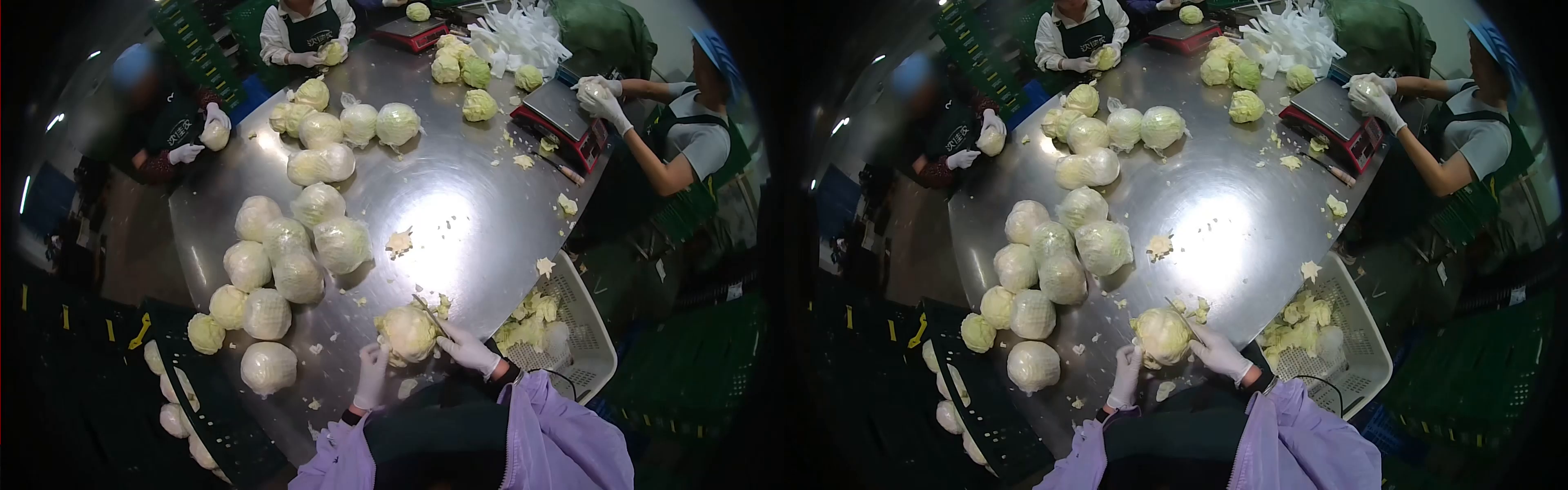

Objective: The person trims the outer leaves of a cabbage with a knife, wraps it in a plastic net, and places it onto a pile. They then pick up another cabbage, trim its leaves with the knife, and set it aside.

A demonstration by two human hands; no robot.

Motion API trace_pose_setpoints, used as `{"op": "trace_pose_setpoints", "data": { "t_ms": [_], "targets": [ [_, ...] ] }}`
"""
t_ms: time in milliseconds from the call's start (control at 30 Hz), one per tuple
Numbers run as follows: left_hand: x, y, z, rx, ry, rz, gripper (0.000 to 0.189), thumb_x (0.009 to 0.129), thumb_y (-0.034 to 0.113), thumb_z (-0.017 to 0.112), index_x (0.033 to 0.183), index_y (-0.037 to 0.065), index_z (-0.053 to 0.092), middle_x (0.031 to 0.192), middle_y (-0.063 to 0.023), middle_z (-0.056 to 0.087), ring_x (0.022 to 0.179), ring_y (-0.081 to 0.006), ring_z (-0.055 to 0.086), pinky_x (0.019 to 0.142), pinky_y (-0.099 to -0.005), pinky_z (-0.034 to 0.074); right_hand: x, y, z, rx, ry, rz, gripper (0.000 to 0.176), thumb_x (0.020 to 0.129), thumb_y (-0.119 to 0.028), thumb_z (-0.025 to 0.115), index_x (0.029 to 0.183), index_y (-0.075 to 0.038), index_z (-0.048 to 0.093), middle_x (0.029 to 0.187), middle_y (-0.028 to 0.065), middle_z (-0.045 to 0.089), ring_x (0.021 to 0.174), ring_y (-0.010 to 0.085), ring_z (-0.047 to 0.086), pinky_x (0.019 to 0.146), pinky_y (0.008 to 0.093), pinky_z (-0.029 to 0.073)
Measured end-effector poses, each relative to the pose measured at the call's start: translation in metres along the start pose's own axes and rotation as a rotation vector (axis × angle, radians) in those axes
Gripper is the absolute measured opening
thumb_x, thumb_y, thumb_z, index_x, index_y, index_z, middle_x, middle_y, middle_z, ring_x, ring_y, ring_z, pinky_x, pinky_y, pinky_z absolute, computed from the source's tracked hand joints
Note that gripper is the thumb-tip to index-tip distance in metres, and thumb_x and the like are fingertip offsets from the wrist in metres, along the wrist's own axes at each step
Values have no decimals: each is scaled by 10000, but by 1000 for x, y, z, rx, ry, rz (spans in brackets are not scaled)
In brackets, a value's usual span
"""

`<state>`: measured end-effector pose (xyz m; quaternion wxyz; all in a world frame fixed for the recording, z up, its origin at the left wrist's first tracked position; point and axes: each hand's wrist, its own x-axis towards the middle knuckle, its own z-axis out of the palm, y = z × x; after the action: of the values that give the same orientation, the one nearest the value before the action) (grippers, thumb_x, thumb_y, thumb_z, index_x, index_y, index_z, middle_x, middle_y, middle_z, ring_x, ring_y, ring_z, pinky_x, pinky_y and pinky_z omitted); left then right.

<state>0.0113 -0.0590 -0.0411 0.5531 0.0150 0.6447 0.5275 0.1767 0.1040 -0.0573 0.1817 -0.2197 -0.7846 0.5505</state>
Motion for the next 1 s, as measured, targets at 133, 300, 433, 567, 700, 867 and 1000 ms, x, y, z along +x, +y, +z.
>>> {"op": "trace_pose_setpoints", "data": {
  "t_ms": [133,300,433,567,700,867,1000],
  "targets": [
    [38,-7,-10,28,-70,564,827,850,179,685,1461,-18,164,1421,-200,315,1287,-286,382,1046,-380,374,11,-12,-9,16,-34,43,450,940,-190,518,1348,-13,452,1306,220,526,1183,354,535,1006,367,412],
    [22,29,33,97,-96,548,830,809,193,734,1429,-43,236,1392,-197,331,1278,-277,378,1059,-361,345,14,-34,-14,-380,33,-4,481,934,-264,530,1342,-22,452,1302,219,521,1074,376,588,901,410,486],
    [23,30,51,566,143,740,798,761,251,766,1368,-23,326,1207,-204,418,1154,-322,453,988,-389,395,19,-49,-7,-531,84,14,515,949,-310,483,1380,-52,368,1266,207,528,865,391,633,694,460,530],
    [18,44,60,678,157,702,812,758,283,770,1368,-39,340,1209,-215,408,1142,-351,465,982,-397,410,28,-46,-11,-526,75,135,424,945,-315,493,1300,-88,453,1205,171,552,850,386,630,683,465,522],
    [21,47,66,715,187,652,802,758,318,763,1352,-40,360,1203,-218,411,1119,-356,483,961,-395,426,38,-45,-15,-547,120,176,311,947,-304,500,1178,-103,550,1047,151,609,826,377,627,688,455,512],
    [32,35,60,730,226,726,830,756,400,747,1375,8,357,1164,-218,433,1057,-375,524,882,-417,460,43,-22,-21,-351,223,55,230,964,-262,490,1065,-83,593,934,179,627,809,404,601,672,429,491],
    [34,38,48,740,166,735,850,752,368,760,1392,3,337,1179,-218,430,1078,-363,509,906,-409,444,48,-1,-26,-130,264,229,247,990,-238,458,1008,-31,592,858,157,623,733,356,593,647,384,472]
  ]
}}
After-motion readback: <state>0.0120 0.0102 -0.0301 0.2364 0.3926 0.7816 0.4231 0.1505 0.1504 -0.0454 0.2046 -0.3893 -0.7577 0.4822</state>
